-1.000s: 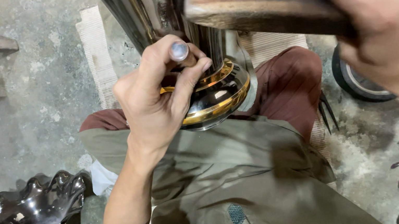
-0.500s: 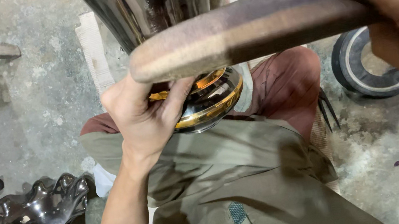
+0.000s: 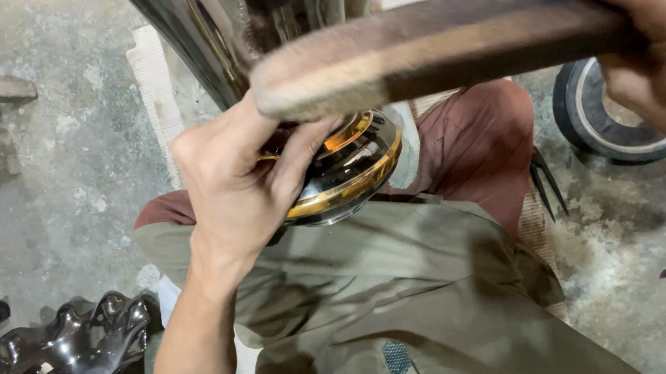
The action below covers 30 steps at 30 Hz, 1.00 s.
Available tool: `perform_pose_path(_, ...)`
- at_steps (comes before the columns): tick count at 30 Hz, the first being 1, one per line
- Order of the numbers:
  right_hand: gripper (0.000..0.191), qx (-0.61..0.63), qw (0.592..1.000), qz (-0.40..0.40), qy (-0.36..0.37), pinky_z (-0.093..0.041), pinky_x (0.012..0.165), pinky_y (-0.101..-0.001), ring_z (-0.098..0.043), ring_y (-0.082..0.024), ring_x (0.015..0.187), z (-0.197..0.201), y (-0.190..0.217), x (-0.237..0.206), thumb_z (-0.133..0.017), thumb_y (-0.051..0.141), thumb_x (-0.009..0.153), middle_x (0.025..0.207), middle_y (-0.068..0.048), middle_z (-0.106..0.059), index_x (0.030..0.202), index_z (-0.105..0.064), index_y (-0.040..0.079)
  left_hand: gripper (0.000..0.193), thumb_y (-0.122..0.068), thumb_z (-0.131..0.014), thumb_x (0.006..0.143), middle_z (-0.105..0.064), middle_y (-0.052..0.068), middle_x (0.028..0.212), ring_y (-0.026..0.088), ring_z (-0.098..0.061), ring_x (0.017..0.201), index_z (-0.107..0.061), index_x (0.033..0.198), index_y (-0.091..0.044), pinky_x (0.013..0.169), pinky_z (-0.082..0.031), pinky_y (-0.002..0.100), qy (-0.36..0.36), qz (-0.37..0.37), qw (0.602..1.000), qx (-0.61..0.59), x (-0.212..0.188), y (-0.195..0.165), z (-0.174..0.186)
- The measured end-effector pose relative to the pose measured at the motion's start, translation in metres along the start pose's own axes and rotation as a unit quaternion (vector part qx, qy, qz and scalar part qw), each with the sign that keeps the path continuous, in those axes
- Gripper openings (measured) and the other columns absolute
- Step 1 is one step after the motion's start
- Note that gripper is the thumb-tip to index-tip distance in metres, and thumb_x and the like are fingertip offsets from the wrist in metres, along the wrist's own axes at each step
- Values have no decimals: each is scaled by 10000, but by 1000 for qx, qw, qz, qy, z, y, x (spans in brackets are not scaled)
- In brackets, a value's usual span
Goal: The person sits on the floor holding a small wooden punch against the brass band on the base of a black lacquered vase and repeatedly strikes the punch with a wooden mallet to seat the band. They reposition the punch around the ring and continue tapping.
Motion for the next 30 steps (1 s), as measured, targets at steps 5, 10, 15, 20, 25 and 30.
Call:
perform_pose_path(5, 550, 54, 996, -76, 10, -531, 704, -359, -671, -231, 809, -14, -22, -13, -662, -207, 779, 951, -158, -651, 1285, -619, 5, 237, -83, -811, 1011, -731, 87, 948, 223, -746, 818, -684, 1206, -34, 725, -559, 315, 63, -28, 997, -34, 13, -6, -6)
perform_pose_path(10, 477, 284, 952, -72, -89, -568, 797, -253, -693, -153, 947, -29, -28, -20, -677, -89, 862, 1059, -84, -667, 1298, -545, 53, 250, -64, -798, 988, -715, 137, 992, 325, -716, 840, -670, 1201, -35, 727, -562, 360, 121, -53, 991, -26, 24, -11, -11)
perform_pose_path(15, 443, 161, 970, -164, -82, -570, 714, -289, -710, -191, 763, -47, -42, -51, -661, -93, 801, 919, -148, -714, 1234, -642, -2, 251, -65, -789, 969, -717, 153, 990, 351, -715, 874, -678, 1189, -20, 762, -579, 376, 172, -73, 980, -62, 34, -13, -17)
perform_pose_path(20, 397, 75, 974, -174, -124, -562, 676, -354, -721, -240, 734, -75, -36, -72, -710, -129, 758, 881, -182, -745, 1143, -693, -36, 261, -86, -819, 903, -705, 187, 835, 364, -702, 738, -732, 1143, -30, 663, -540, 418, 254, -83, 963, -46, 42, -7, -32)
perform_pose_path(25, 372, 196, 945, -152, -213, -601, 797, -336, -732, -242, 879, -96, -33, -88, -708, -71, 837, 990, -167, -722, 1197, -616, -48, 338, -79, -802, 883, -707, 202, 875, 364, -709, 768, -717, 1204, -17, 667, -549, 416, 279, -115, 950, -75, 48, -14, -37)
perform_pose_path(30, 352, 183, 929, -164, -277, -604, 796, -328, -734, -232, 865, -114, -34, -110, -738, -50, 907, 1041, -170, -726, 1240, -627, -45, 286, -96, -788, 871, -707, 198, 825, 369, -711, 766, -735, 1141, -18, 622, -519, 441, 333, -122, 932, -74, 51, -16, -46)
Point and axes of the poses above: each hand's wrist, its own x-axis towards the middle knuckle, its own z-axis out of the back of the hand, y = z × x, the point moved 9 cm from there along x, towards the middle knuckle
